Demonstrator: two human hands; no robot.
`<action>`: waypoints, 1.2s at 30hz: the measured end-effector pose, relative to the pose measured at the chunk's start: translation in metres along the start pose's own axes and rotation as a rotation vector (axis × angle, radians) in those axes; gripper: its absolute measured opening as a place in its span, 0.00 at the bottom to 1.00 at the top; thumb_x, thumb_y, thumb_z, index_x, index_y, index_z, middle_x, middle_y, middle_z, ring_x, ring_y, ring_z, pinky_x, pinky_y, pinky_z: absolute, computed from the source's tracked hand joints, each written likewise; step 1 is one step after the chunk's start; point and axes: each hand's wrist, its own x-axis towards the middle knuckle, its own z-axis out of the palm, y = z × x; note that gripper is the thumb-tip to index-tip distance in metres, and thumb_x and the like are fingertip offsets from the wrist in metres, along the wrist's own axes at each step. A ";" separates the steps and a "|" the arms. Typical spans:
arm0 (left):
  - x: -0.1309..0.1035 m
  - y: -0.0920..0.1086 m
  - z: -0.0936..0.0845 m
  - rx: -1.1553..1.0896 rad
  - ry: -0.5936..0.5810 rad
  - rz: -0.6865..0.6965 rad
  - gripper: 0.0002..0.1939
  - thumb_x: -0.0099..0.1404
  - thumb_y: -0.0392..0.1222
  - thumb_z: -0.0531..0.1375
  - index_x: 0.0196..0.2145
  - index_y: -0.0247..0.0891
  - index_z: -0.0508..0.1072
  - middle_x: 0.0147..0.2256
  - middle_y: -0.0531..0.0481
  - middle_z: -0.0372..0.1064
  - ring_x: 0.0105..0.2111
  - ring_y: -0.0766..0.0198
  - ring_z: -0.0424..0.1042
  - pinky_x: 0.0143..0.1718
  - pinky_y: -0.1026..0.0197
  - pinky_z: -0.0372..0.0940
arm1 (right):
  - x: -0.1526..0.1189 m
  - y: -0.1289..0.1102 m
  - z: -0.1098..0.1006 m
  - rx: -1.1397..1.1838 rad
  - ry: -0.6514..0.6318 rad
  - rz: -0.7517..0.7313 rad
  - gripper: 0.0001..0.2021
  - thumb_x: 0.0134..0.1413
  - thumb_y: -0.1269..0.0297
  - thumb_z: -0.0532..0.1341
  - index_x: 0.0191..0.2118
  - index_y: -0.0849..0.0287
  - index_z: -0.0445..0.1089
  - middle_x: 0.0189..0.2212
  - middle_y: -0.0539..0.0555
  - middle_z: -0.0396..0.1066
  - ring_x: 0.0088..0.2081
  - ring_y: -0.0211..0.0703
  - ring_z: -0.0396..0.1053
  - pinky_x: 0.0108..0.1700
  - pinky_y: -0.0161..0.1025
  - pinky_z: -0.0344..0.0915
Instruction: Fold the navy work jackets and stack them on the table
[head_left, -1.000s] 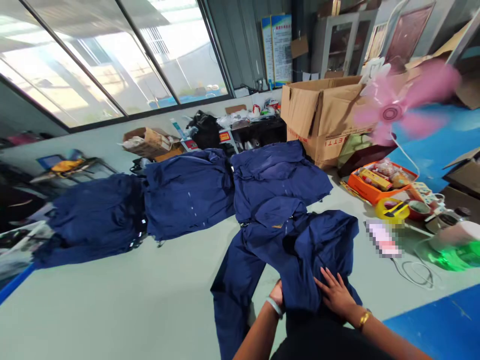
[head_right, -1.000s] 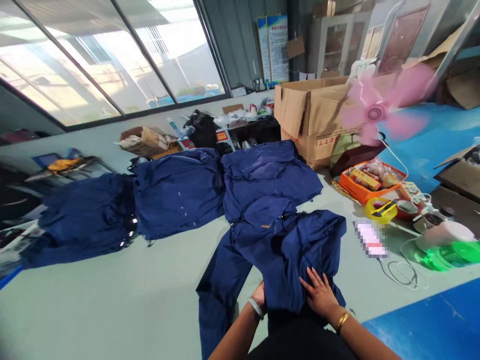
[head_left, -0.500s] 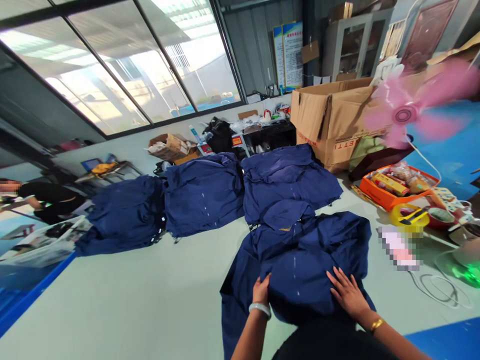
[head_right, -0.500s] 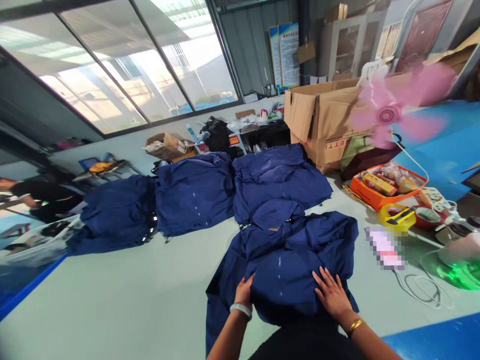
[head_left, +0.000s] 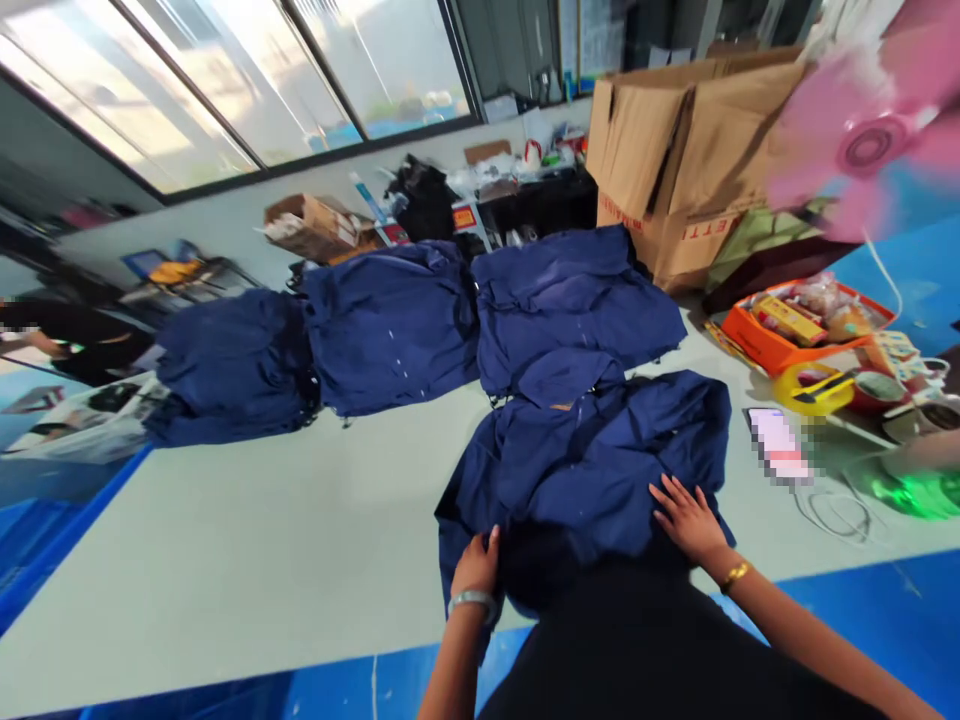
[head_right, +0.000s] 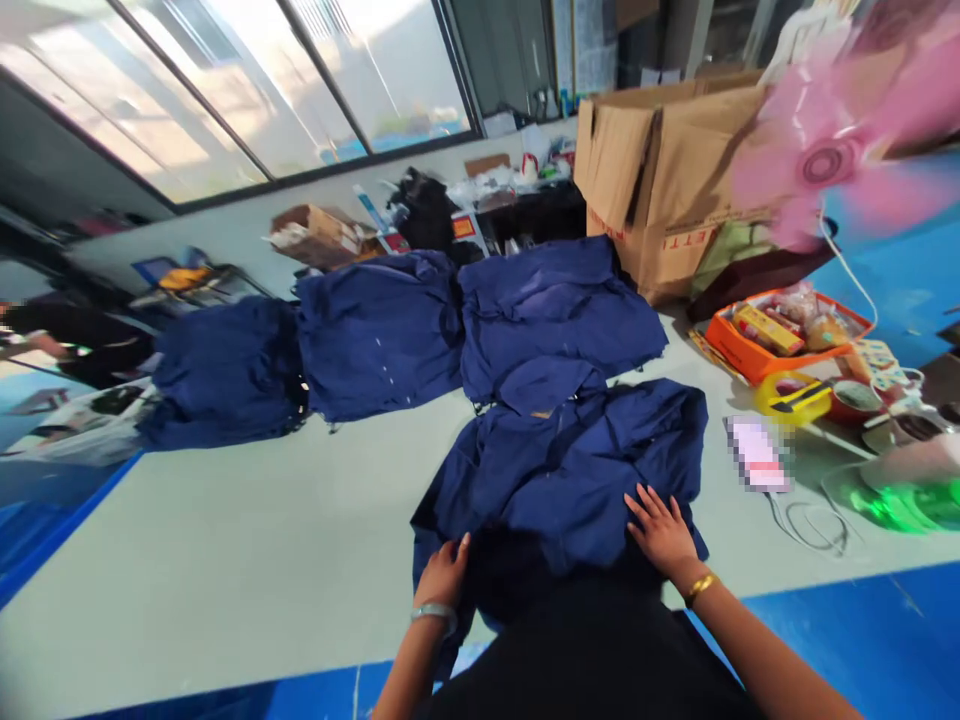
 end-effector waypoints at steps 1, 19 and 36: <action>0.000 0.001 0.005 -0.024 -0.017 -0.016 0.31 0.74 0.59 0.45 0.53 0.32 0.75 0.52 0.28 0.77 0.57 0.41 0.75 0.58 0.46 0.66 | -0.002 0.000 -0.005 -0.019 0.018 0.009 0.26 0.71 0.56 0.50 0.71 0.46 0.62 0.74 0.56 0.54 0.72 0.55 0.55 0.71 0.66 0.50; 0.003 -0.006 0.019 -0.124 -0.135 0.006 0.36 0.69 0.67 0.51 0.56 0.32 0.70 0.50 0.31 0.78 0.55 0.44 0.76 0.54 0.51 0.68 | -0.048 0.001 -0.010 -0.105 0.011 0.045 0.27 0.71 0.57 0.49 0.72 0.47 0.60 0.74 0.55 0.54 0.72 0.56 0.53 0.71 0.70 0.45; -0.008 -0.010 0.021 0.012 -0.297 -0.062 0.37 0.73 0.66 0.46 0.60 0.30 0.70 0.59 0.30 0.74 0.61 0.45 0.72 0.60 0.54 0.64 | -0.012 -0.049 -0.057 -0.022 0.003 -0.014 0.25 0.72 0.57 0.52 0.71 0.47 0.62 0.75 0.58 0.51 0.74 0.57 0.49 0.72 0.64 0.48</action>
